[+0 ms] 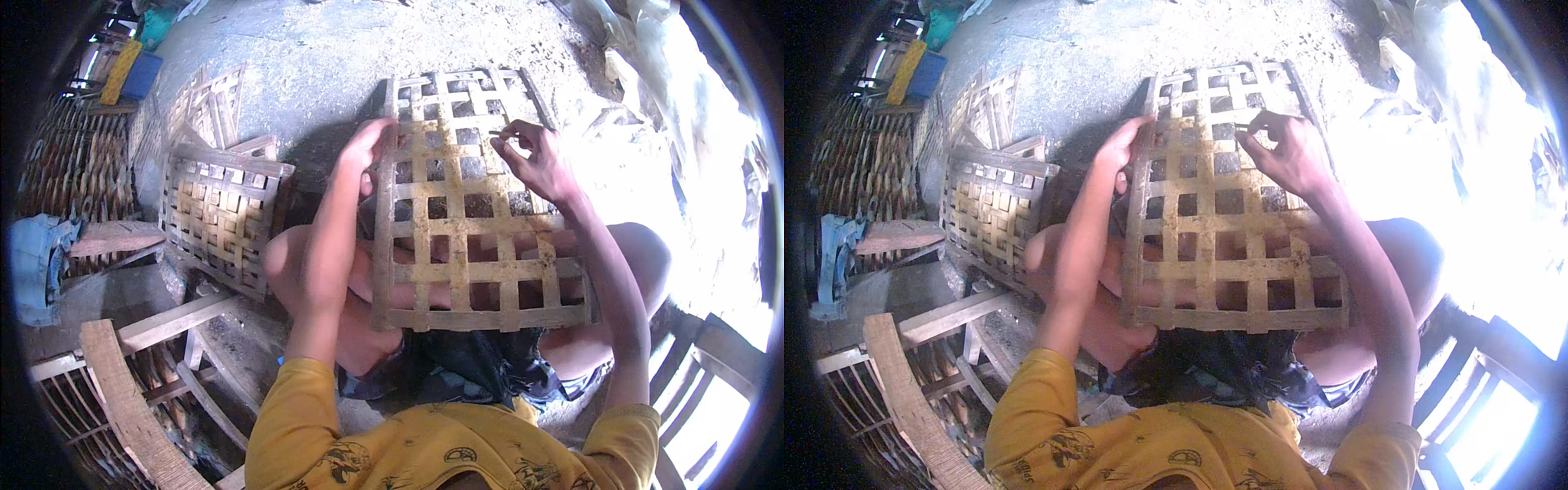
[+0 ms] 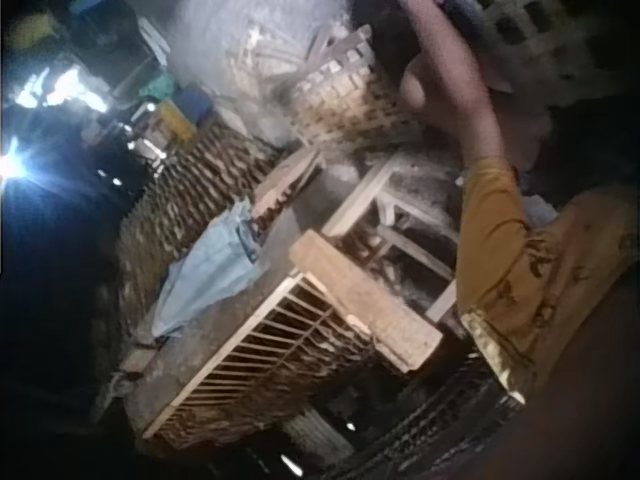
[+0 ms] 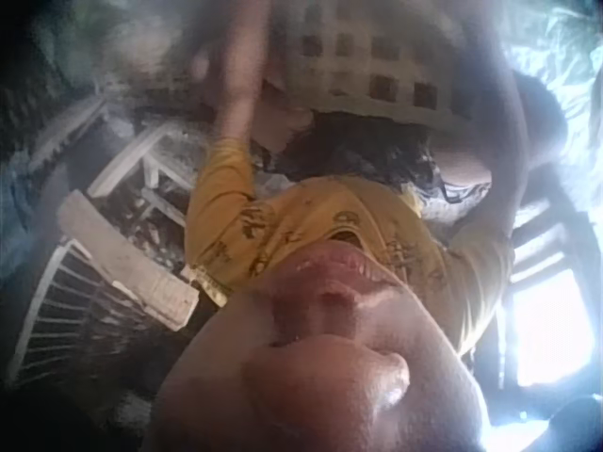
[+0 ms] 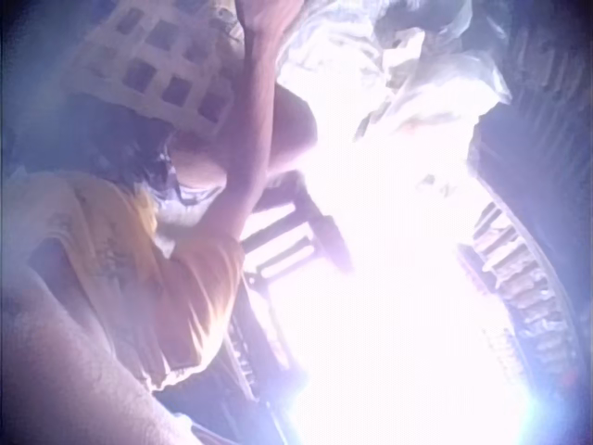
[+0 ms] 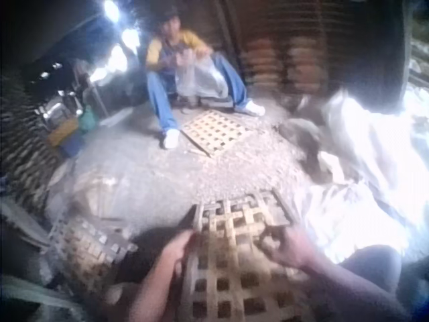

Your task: The person sits on the floor and weaves a rectangular basket by hand, interlacing thin wooden strips into a grid pattern. They adjust the basket's position and continue weaving the sides.

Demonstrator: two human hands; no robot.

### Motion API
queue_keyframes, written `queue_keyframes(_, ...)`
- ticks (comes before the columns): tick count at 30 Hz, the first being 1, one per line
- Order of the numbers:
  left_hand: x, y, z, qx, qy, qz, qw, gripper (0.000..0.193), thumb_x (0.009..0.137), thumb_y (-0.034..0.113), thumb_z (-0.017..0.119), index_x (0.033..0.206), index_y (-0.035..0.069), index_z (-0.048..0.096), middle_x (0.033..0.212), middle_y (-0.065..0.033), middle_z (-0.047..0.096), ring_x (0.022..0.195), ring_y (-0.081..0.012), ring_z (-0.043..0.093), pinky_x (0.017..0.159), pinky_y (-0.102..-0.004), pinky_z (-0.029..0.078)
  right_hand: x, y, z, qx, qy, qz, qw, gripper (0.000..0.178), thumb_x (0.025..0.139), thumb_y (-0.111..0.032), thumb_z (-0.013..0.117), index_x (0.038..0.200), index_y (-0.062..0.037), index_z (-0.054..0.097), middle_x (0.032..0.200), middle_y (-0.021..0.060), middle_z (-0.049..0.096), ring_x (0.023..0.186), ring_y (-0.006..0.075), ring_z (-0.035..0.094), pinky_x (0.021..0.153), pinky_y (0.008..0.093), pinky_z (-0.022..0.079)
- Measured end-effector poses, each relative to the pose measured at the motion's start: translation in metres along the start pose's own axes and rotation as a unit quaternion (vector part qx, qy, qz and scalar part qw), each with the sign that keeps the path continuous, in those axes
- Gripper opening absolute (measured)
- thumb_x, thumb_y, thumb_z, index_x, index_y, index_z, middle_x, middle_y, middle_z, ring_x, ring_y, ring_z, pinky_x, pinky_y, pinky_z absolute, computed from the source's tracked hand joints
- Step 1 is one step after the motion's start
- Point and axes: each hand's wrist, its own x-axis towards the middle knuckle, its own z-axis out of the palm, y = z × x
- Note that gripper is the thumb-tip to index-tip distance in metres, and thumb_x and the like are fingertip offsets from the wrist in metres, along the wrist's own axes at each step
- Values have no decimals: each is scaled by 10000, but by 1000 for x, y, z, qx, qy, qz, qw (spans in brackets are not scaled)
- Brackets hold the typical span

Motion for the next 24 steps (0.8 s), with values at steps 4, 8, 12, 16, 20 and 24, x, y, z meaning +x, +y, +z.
queue_keyframes(4,-20,12,18,-10,54,15,998,311,979,266,646,1155,9,660,963,-134,719,773,-224,706,722,-376,584,-4,-8,-1,-6,13,-12,1000,365,947,-401,651,949,-44,725,876,176,744,747,268,723,762,420,560)
queue_keyframes(8,-23,17,23,45,104,75,991,405,983,379,617,1210,45,655,1051,-123,718,855,-241,693,798,-403,558,-2,-8,-5,6,32,-23,999,294,935,-330,684,963,-40,727,880,157,747,738,265,725,747,412,560)
queue_keyframes(12,-44,48,5,-18,131,206,970,425,975,471,607,1135,87,698,1048,-120,736,864,-252,720,773,-440,594,6,1,-12,-3,103,-87,991,303,941,-309,701,1012,-15,707,886,145,725,709,201,622,706,371,529)
queue_keyframes(16,-74,117,21,-86,146,320,932,402,978,373,644,1136,3,654,1012,-127,723,813,-241,729,696,-382,642,-10,-3,-52,89,202,-48,974,213,999,-187,646,1087,4,684,903,68,720,801,102,645,736,286,523)
queue_keyframes(20,-151,205,15,-12,126,493,861,353,1033,270,565,1218,-30,587,1074,-157,682,928,-241,717,730,-408,672,-19,5,-93,53,400,-114,908,224,995,-209,676,1049,5,709,840,2,664,728,76,559,664,260,456)
queue_keyframes(24,-213,243,36,-34,139,607,782,320,1070,232,485,1256,-24,531,1089,-162,663,990,-270,691,856,-489,637,-22,6,-114,152,469,-84,866,334,1049,-307,563,987,-15,714,737,-60,462,669,58,338,607,255,262)
